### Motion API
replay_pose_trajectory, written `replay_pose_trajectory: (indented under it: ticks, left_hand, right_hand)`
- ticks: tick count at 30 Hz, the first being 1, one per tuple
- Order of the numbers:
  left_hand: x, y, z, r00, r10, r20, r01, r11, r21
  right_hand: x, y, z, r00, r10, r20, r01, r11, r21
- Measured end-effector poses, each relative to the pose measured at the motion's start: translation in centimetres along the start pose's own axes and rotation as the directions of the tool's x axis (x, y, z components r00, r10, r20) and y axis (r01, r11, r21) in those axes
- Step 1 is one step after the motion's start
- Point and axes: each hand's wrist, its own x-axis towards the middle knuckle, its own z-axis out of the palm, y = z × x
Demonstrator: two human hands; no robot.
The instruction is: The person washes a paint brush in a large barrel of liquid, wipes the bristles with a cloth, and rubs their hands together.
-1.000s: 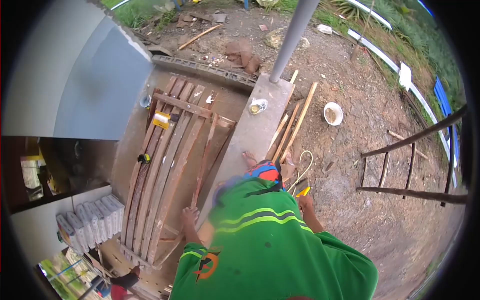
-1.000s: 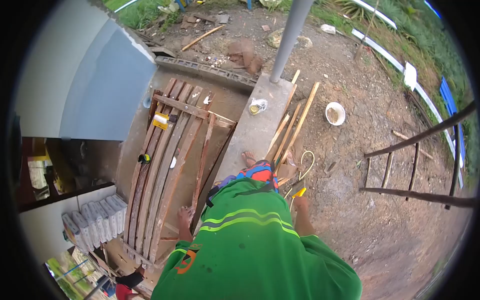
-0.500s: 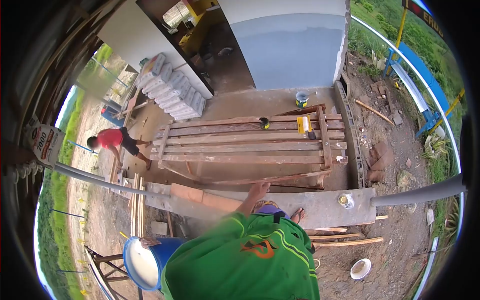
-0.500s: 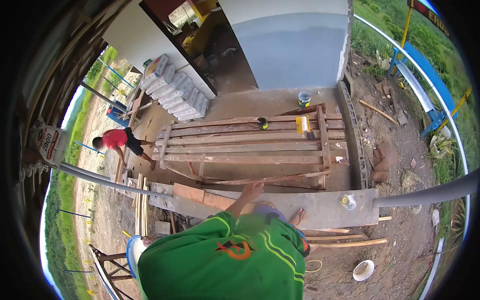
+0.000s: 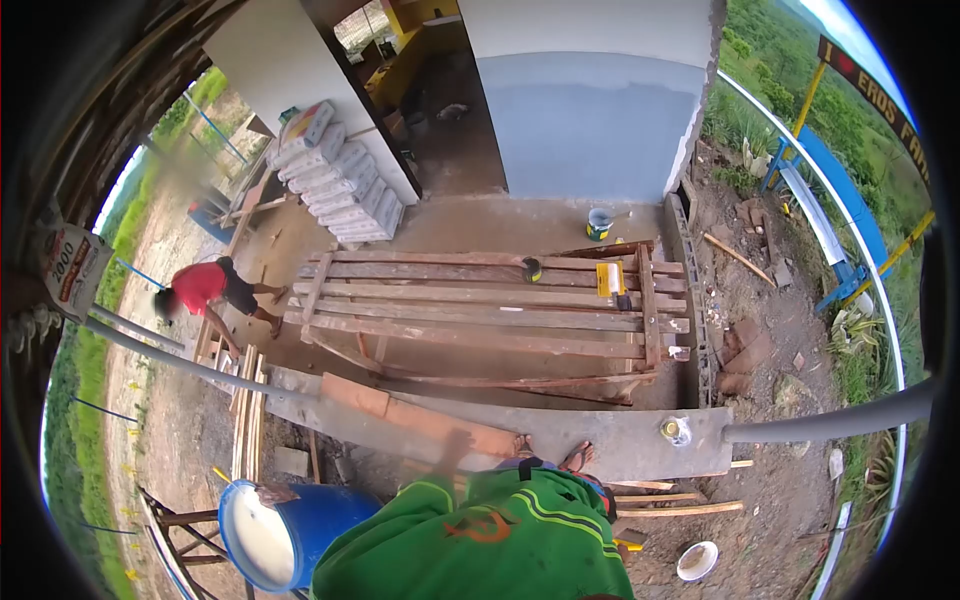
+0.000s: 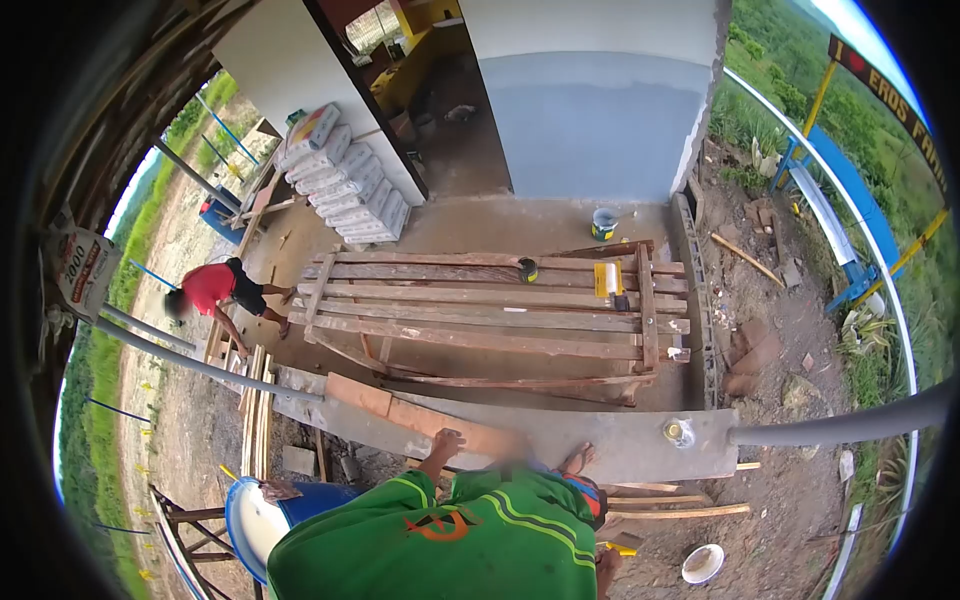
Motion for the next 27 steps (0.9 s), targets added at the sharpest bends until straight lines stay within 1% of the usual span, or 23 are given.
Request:
replay_pose_trajectory:
  ticks: [1, 2, 3, 4, 5, 6, 7, 8, 10, 11, 12, 14, 15, 16, 17, 18, 19, 21, 22, 24, 26, 27]
  left_hand:
    - [0.6, 0.7, 0.2, 0.999, -0.041, -0.006, 0.041, 0.998, -0.043]
    - [0.6, 0.8, 0.6, 0.995, -0.095, -0.008, 0.094, 0.992, -0.085]
    - [2.6, -1.0, 1.2, 0.992, 0.124, -0.005, -0.123, 0.987, 0.099]
    - [5.8, -3.6, 2.2, 0.941, 0.336, 0.039, -0.333, 0.901, 0.280]
    - [6.4, -4.1, 2.5, 0.890, 0.440, 0.118, -0.443, 0.774, 0.453]
    - [7.1, -4.4, 2.9, 0.821, 0.536, 0.196, -0.534, 0.601, 0.594]
    - [7.2, -2.4, 3.4, 0.792, 0.544, 0.277, -0.547, 0.432, 0.717]
    - [7.6, -0.7, 3.6, 0.763, 0.537, 0.360, -0.546, 0.238, 0.803]
    - [8.4, 0.4, 3.6, 0.864, 0.425, 0.269, -0.458, 0.446, 0.769]
    - [8.6, 0.7, 3.5, 0.906, 0.356, 0.228, -0.399, 0.542, 0.740]
    - [8.6, 1.1, 3.1, 0.899, 0.358, 0.252, -0.406, 0.466, 0.786]
    - [7.2, 3.1, 1.6, 0.885, 0.357, 0.299, -0.413, 0.305, 0.858]
    - [6.1, 5.1, 1.1, 0.945, 0.256, 0.201, -0.305, 0.475, 0.825]
    - [2.9, 9.6, 0.4, 0.984, 0.133, 0.116, -0.174, 0.625, 0.761]
    - [1.2, 11.9, -0.1, 0.999, -0.008, 0.048, -0.026, 0.744, 0.668]
    - [1.7, 10.1, -0.2, 0.997, 0.041, 0.071, -0.079, 0.725, 0.684]
    - [3.0, 6.5, -0.1, 0.991, 0.091, 0.098, -0.133, 0.701, 0.701]
    - [5.9, 2.3, -1.5, 0.967, 0.177, 0.182, -0.252, 0.755, 0.605]
    - [5.4, 1.0, -2.0, 0.950, 0.211, 0.230, -0.298, 0.833, 0.466]
    - [3.7, -0.6, 0.6, 0.950, 0.238, 0.203, -0.299, 0.881, 0.367]
    - [1.4, 2.2, -1.6, 0.971, 0.196, 0.134, -0.237, 0.836, 0.495]
    - [0.1, 2.6, -1.3, 0.980, 0.166, 0.110, -0.199, 0.838, 0.508]
  right_hand:
    - [-1.2, -1.0, 0.7, 0.999, -0.030, 0.035, 0.029, 0.999, 0.045]
    - [-2.7, -2.8, 0.2, 0.994, -0.098, 0.042, 0.093, 0.990, 0.109]
    - [-4.2, -5.3, -1.3, 0.956, -0.289, -0.056, 0.294, 0.933, 0.209]
    - [-5.4, -8.5, -3.2, 0.896, -0.427, -0.120, 0.441, 0.830, 0.342]
    - [-8.2, -12.3, -5.2, 0.815, -0.516, -0.264, 0.577, 0.767, 0.280]
    - [-12.2, -15.7, -7.2, 0.725, -0.587, -0.359, 0.679, 0.696, 0.234]
    - [-13.9, -19.2, -10.5, 0.701, -0.587, -0.405, 0.708, 0.642, 0.296]
    - [-16.4, -22.4, -15.6, 0.732, -0.591, -0.340, 0.681, 0.658, 0.322]
    - [-21.3, -28.8, -25.6, 0.781, -0.590, -0.204, 0.620, 0.697, 0.360]
    - [-22.7, -29.4, -25.9, 0.752, -0.617, -0.233, 0.658, 0.675, 0.334]
    - [-21.9, -28.4, -23.7, 0.709, -0.646, -0.283, 0.706, 0.645, 0.293]
    - [-18.6, -25.6, -15.7, 0.615, -0.689, -0.384, 0.780, 0.603, 0.166]
    - [-16.6, -24.1, -12.2, 0.611, -0.692, -0.383, 0.776, 0.619, 0.120]
    - [-14.3, -22.3, -9.0, 0.630, -0.688, -0.361, 0.755, 0.652, 0.076]
    - [-11.9, -20.4, -6.4, 0.666, -0.670, -0.328, 0.718, 0.695, 0.039]
    - [-9.8, -18.2, -4.2, 0.718, -0.634, -0.288, 0.665, 0.747, 0.011]
    - [-7.9, -15.8, -2.3, 0.773, -0.586, -0.242, 0.600, 0.800, -0.019]
    - [-4.8, -10.8, 0.3, 0.872, -0.462, -0.164, 0.459, 0.887, -0.058]
    - [-3.5, -8.4, 1.3, 0.906, -0.404, -0.129, 0.398, 0.915, -0.070]
    - [-1.2, -5.5, 2.3, 0.955, -0.290, -0.061, 0.286, 0.956, -0.070]
    - [-0.5, -4.0, 2.9, 0.988, -0.155, -0.003, 0.154, 0.986, -0.061]
    - [0.3, -4.1, 2.8, 0.993, -0.116, 0.024, 0.118, 0.991, -0.057]
